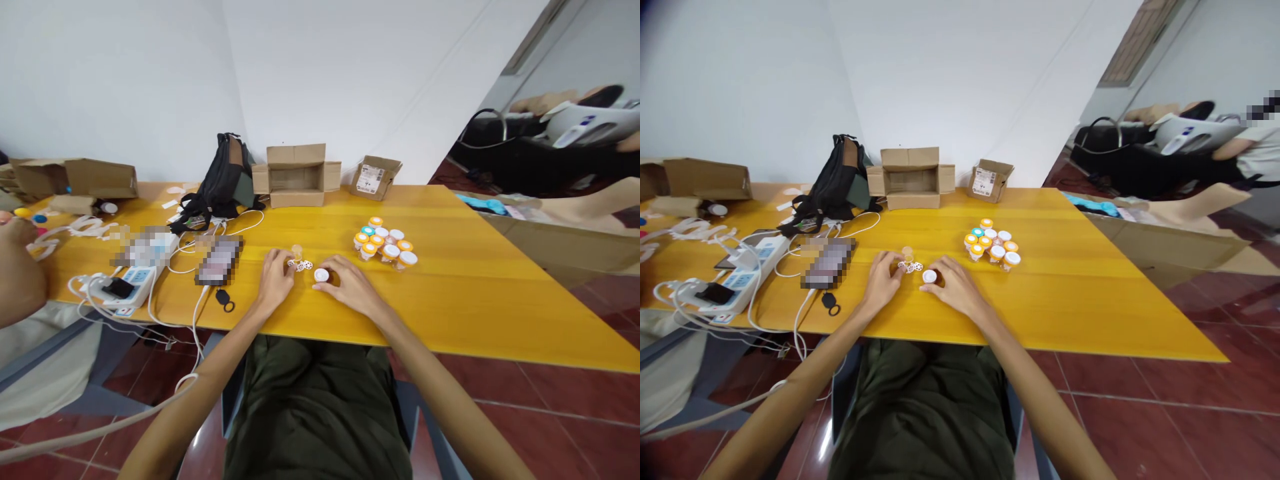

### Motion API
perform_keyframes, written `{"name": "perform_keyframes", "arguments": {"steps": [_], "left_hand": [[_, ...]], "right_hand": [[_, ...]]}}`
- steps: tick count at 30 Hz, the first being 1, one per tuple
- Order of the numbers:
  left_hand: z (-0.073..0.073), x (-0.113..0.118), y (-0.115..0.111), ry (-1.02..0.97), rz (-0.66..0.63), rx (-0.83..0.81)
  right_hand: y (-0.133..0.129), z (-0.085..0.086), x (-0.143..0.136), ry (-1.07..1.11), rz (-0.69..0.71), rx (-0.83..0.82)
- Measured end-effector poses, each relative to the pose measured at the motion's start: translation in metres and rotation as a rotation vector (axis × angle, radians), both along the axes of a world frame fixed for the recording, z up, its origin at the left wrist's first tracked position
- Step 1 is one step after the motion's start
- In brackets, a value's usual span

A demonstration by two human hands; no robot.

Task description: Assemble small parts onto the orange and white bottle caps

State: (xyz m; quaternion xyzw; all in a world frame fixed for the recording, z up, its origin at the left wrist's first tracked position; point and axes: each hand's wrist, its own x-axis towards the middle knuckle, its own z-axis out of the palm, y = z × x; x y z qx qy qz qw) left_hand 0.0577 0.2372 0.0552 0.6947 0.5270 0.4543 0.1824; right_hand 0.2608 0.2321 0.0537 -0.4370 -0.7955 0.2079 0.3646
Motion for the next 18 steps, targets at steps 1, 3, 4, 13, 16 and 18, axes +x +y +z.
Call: {"name": "perform_keyframes", "arguments": {"steps": [1, 3, 4, 13, 16, 18], "left_hand": [[0.001, 0.001, -0.001, -0.002, 0.001, 0.005], [0.005, 0.002, -0.003, 0.003, -0.021, 0.012], [0.006, 0.003, -0.004, 0.009, -0.044, 0.016], [0.010, 0.007, -0.011, 0.081, -0.288, 0.034], [0.009, 0.007, -0.012, 0.117, -0.333, 0.014], [0.009, 0.008, -0.013, 0.125, -0.361, 0.004]], "right_hand": [[-0.001, 0.000, 0.000, -0.013, 0.005, 0.007], [-0.002, 0.000, -0.001, -0.021, 0.012, 0.009], [-0.001, 0.001, -0.001, -0.017, 0.015, 0.004], [-0.003, 0.000, -0.009, 0.055, 0.032, -0.049], [-0.004, -0.001, -0.010, 0.059, 0.035, -0.045], [-0.004, -0.001, -0.010, 0.053, 0.033, -0.038]]}}
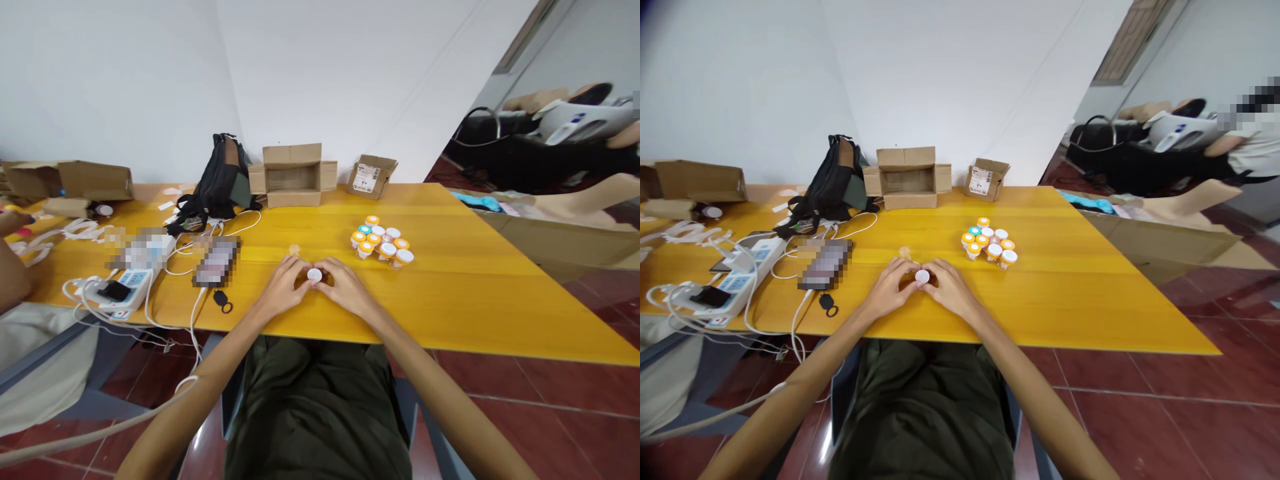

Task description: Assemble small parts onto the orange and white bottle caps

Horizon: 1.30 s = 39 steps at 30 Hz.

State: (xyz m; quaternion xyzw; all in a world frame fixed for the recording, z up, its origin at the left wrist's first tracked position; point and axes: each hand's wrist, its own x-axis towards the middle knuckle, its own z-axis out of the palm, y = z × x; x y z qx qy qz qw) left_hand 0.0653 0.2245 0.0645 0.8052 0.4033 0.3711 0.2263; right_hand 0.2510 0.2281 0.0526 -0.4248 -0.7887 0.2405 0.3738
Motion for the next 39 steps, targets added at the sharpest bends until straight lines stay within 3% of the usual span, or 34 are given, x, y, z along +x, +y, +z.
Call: {"name": "perform_keyframes", "arguments": {"steps": [8, 22, 39], "left_hand": [[0.0011, 0.0012, -0.0014, -0.025, -0.044, -0.046], [-0.0001, -0.0009, 0.0009, -0.081, -0.018, -0.096], [-0.0006, -0.0001, 0.0011, -0.058, -0.014, -0.065]], "right_hand": [[-0.0025, -0.0012, 0.0011, 0.081, -0.015, -0.041], [-0.0014, -0.0061, -0.0037, 0.518, 0.072, -0.394], [-0.0043, -0.0059, -0.0064, 0.475, 0.041, -0.362]]}}
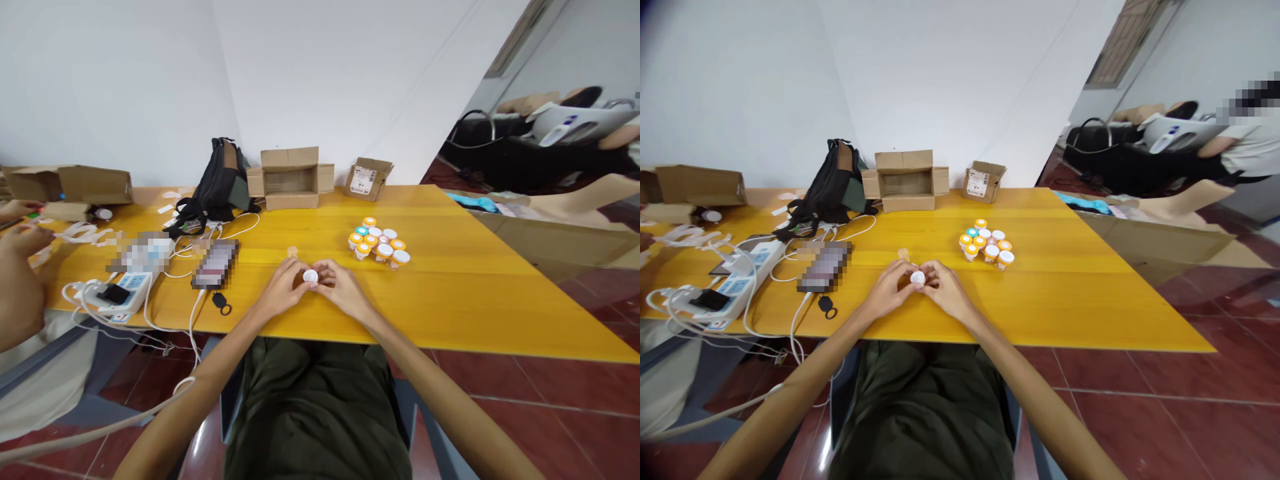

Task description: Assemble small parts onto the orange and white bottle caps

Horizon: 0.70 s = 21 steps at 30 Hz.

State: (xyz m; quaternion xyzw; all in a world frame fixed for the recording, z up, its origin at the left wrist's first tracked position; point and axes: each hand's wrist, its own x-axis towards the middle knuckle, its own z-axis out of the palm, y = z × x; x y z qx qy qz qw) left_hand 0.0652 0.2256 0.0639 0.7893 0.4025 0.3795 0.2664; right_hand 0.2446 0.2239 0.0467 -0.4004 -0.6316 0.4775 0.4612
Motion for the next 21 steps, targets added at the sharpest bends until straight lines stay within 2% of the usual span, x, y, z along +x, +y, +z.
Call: {"name": "perform_keyframes", "arguments": {"steps": [12, 16, 21], "left_hand": [[-0.0041, -0.0011, 0.0024, 0.050, 0.017, 0.086], [-0.0013, -0.0009, 0.0029, -0.012, 0.044, 0.079], [0.0034, -0.0025, 0.0018, -0.132, 0.145, 0.068]], "right_hand": [[0.0016, -0.0033, -0.0002, 0.006, 0.005, 0.005], [0.0018, -0.0032, -0.0003, 0.018, 0.012, 0.000], [0.0021, -0.0052, 0.0017, 0.002, 0.023, 0.003]]}}
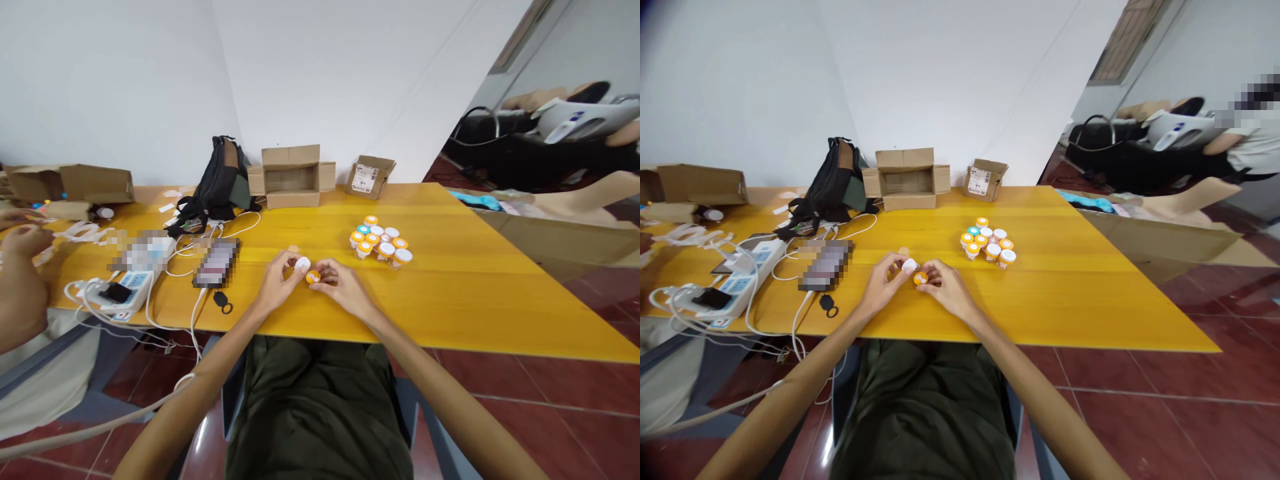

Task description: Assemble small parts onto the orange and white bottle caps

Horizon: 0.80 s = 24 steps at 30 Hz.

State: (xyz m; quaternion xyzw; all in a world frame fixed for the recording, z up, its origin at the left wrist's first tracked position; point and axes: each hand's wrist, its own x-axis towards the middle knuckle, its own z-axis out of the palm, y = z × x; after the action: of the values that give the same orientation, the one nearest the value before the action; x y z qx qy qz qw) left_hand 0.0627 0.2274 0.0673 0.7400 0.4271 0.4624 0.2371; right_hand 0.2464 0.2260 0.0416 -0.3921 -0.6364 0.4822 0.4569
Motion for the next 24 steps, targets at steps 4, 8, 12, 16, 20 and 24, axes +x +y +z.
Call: {"name": "perform_keyframes", "arguments": {"steps": [4, 8, 12, 16, 20, 24], "left_hand": [[0.002, -0.002, -0.002, -0.070, 0.097, -0.003], [0.003, -0.005, -0.003, -0.063, 0.195, 0.005], [0.003, -0.006, -0.003, 0.053, 0.239, 0.087], [0.002, -0.008, -0.005, 0.222, 0.257, 0.164], [0.000, -0.014, -0.007, 0.369, 0.272, 0.190], [-0.002, -0.018, -0.007, 0.440, 0.271, 0.190]], "right_hand": [[0.000, -0.001, 0.002, -0.027, -0.028, 0.016], [0.001, 0.000, 0.004, -0.058, -0.047, 0.049], [0.001, 0.000, 0.007, -0.067, -0.089, 0.081], [0.001, 0.000, 0.012, -0.081, -0.128, 0.119], [0.001, 0.001, 0.015, -0.109, -0.141, 0.135], [0.000, 0.003, 0.015, -0.118, -0.142, 0.134]]}}
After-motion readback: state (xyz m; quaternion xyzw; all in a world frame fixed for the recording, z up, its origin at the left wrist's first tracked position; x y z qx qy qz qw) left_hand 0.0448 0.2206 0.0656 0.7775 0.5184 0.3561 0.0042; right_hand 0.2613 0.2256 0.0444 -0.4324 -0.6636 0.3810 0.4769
